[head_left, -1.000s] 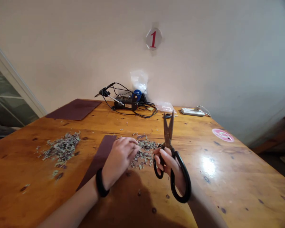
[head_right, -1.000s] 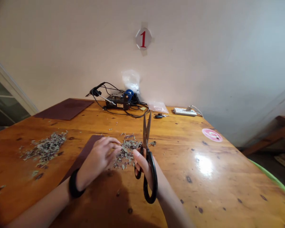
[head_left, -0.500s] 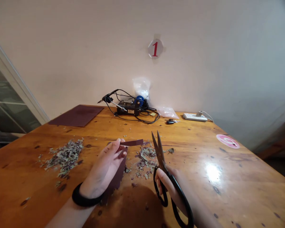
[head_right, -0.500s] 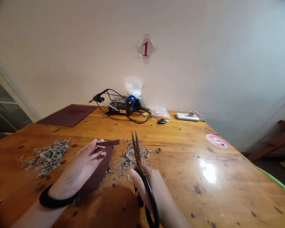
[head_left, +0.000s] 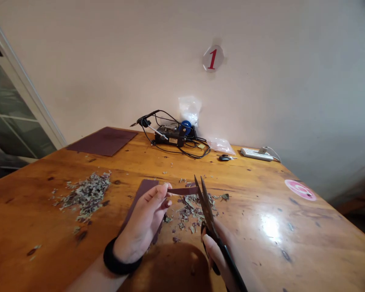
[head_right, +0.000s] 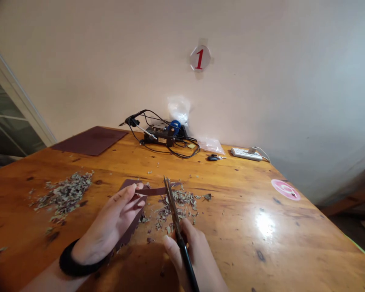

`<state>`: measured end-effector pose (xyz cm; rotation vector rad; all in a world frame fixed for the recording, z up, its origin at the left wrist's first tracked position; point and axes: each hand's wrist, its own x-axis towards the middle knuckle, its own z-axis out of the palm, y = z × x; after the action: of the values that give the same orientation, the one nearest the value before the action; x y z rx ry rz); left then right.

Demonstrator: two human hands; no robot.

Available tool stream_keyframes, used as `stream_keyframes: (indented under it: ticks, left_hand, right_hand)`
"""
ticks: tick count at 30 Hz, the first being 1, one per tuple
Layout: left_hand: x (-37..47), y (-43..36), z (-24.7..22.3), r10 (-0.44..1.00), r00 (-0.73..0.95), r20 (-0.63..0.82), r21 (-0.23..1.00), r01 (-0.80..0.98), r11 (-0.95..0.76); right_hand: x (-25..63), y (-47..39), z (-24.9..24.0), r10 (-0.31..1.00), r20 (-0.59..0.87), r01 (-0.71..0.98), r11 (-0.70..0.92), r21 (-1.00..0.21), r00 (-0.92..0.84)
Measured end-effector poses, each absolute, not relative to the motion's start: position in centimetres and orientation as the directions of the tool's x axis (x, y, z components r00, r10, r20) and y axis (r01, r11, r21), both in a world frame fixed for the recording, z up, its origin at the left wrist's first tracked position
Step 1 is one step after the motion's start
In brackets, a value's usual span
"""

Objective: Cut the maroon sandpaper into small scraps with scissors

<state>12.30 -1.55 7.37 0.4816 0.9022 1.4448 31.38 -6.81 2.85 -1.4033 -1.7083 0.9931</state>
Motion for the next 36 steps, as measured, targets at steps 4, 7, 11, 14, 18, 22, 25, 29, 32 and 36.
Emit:
stream_keyframes:
  ticks: [4, 7, 11, 14, 18, 22, 25, 29, 32, 36]
  left_hand:
    - [12.5, -1.6, 7.2, 0.97, -0.046, -0.24, 0.766, -0.622, 0.16]
    - [12.5, -1.7, 7.1, 0.974, -0.034, -0.225, 0.777, -0.609, 0.158]
    - [12.4, -1.7, 6.9, 0.978, -0.045, -0.206, 0.786, -0.603, 0.137]
    - [12.3, -1.6, 6.9, 0.979, -0.075, -0.188, 0.789, -0.605, 0.105]
    - [12.3, -1.5, 6.7, 0.983, -0.081, -0.167, 0.793, -0.604, 0.085]
    - [12.3, -1.6, 6.4, 0.987, -0.06, -0.151, 0.805, -0.587, 0.087]
    - [12.3, -1.7, 6.4, 0.989, -0.069, -0.129, 0.808, -0.586, 0.065]
    - [12.3, -1.8, 6.4, 0.989, -0.064, -0.134, 0.805, -0.589, 0.071]
    - [12.4, -1.8, 6.3, 0.99, -0.058, -0.129, 0.811, -0.58, 0.072]
    - [12.5, -1.9, 6.2, 0.991, -0.053, -0.125, 0.814, -0.577, 0.072]
  right_hand:
    - [31.5, -6.9, 3.2, 0.984, 0.04, 0.444, 0.115, -0.888, -0.174]
    - [31.5, -7.0, 3.3, 0.989, 0.085, 0.483, 0.135, -0.865, -0.123]
    - [31.5, -7.0, 2.9, 0.985, 0.139, 0.485, 0.171, -0.857, -0.102]
    - [31.5, -6.9, 2.9, 0.984, 0.104, 0.443, 0.158, -0.882, -0.144]
    - [31.4, -7.0, 3.7, 0.983, 0.061, 0.432, 0.131, -0.893, -0.173]
    - [31.2, -7.1, 4.4, 0.986, 0.057, 0.42, 0.12, -0.899, -0.159]
    - [31.1, -7.2, 4.2, 0.99, 0.062, 0.407, 0.108, -0.907, -0.124]
    - [31.1, -7.2, 3.9, 0.988, 0.09, 0.44, 0.135, -0.888, -0.122]
    - [31.2, -7.0, 3.7, 0.984, 0.112, 0.445, 0.163, -0.881, -0.139]
    - [31.4, -6.8, 2.7, 0.987, 0.112, 0.453, 0.154, -0.878, -0.118]
